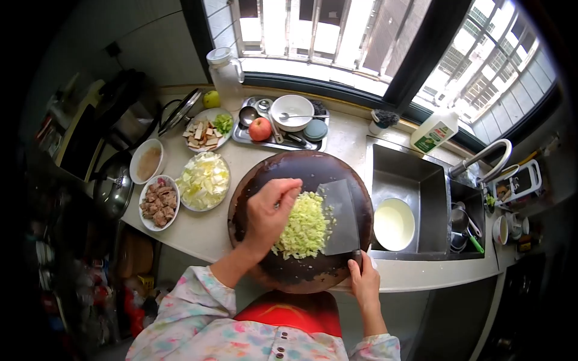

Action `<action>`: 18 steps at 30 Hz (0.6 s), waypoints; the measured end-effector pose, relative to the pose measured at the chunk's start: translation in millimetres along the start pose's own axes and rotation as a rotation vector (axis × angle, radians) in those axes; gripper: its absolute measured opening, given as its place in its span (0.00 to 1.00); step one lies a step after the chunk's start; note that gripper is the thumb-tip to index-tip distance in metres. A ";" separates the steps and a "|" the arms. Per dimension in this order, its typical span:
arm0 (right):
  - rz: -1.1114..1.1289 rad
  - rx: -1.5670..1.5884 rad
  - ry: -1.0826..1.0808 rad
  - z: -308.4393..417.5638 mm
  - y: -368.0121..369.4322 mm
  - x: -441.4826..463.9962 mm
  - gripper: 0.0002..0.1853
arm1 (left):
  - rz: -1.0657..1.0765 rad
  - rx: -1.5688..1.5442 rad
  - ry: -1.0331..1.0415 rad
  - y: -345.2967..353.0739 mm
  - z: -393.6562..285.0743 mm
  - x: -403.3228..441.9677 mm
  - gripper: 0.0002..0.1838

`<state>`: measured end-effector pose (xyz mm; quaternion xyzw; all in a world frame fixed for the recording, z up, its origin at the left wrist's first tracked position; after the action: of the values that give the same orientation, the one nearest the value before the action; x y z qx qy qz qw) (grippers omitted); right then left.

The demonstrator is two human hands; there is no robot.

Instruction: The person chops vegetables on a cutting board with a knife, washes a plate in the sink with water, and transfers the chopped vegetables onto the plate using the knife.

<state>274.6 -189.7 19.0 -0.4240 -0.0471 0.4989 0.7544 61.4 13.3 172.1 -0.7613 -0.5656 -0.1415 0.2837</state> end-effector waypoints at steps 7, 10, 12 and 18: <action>-0.166 -0.503 -0.172 37.4 4.6 -27.1 0.20 | 0.117 0.213 0.187 29.2 8.9 -37.4 0.09; -0.405 -0.412 -0.550 84.6 -2.8 -67.5 0.17 | -0.078 0.209 0.255 -1.4 -39.2 -22.0 0.09; -0.268 -0.307 -0.635 100.4 21.6 -90.5 0.12 | -0.078 0.292 0.285 3.0 -43.2 -26.9 0.09; 0.391 -0.060 -0.273 32.7 165.8 -91.8 0.14 | -0.047 0.354 0.072 14.3 -7.1 -61.3 0.07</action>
<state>94.5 -219.4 -41.8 -0.3757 -0.0805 0.6867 0.6171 56.0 -41.6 141.1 -0.6803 -0.5888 -0.0735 0.4302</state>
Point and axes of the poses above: each hand's wrist, its own x-axis towards the middle knuckle, its own y-axis out of the palm, z = x × y, the point moved 9 cm from there along x, towards the middle knuckle, and after that the axes turned 8 degrees about z, right-handed, at the moved point
